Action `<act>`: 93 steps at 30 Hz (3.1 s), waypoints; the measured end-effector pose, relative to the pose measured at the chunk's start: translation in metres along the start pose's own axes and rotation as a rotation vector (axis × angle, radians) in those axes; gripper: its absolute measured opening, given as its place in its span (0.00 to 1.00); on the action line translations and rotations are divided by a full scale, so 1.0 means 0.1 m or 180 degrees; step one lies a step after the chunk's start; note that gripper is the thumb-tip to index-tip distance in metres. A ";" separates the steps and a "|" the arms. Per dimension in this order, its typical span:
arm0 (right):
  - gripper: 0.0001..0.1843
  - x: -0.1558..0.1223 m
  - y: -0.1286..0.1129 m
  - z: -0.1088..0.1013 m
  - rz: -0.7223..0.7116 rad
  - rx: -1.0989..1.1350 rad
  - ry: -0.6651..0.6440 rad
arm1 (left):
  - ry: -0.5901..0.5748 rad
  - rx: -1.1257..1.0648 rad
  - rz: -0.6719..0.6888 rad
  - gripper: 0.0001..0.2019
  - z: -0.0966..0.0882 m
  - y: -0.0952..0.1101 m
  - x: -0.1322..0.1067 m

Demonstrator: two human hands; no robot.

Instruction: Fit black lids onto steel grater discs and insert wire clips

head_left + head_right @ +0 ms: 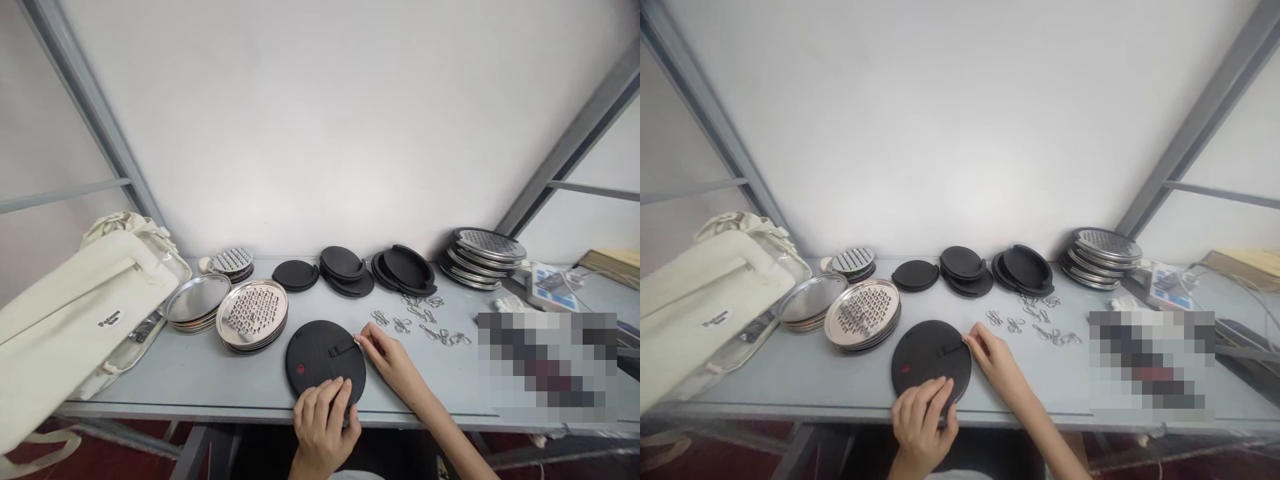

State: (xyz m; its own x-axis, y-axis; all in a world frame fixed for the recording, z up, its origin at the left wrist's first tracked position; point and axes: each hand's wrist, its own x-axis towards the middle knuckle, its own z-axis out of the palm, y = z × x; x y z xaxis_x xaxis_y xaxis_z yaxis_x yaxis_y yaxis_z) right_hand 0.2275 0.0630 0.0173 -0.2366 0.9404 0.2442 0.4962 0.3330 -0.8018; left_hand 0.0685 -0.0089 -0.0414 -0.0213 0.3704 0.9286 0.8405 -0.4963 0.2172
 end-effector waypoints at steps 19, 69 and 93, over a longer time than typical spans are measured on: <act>0.14 0.01 -0.05 0.01 -0.0385 -0.0100 -0.0165 | 0.0000 0.0017 -0.0001 0.12 0.01 0.00 0.00; 0.14 -0.02 -0.09 0.00 -0.0260 -0.0050 -0.0232 | 0.0023 0.0061 0.0080 0.12 -0.03 0.02 0.08; 0.17 0.00 -0.07 -0.01 -0.0462 -0.0078 -0.0116 | -0.0003 0.0083 0.0097 0.11 -0.03 0.01 0.07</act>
State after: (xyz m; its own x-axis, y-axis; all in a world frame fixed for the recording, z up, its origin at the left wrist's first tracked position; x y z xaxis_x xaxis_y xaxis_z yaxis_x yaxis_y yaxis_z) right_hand 0.2252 0.0605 0.0238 -0.3372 0.8793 0.3363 0.4748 0.4673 -0.7458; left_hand 0.0676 -0.0096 -0.0336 0.0049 0.3562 0.9344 0.8547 -0.4866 0.1810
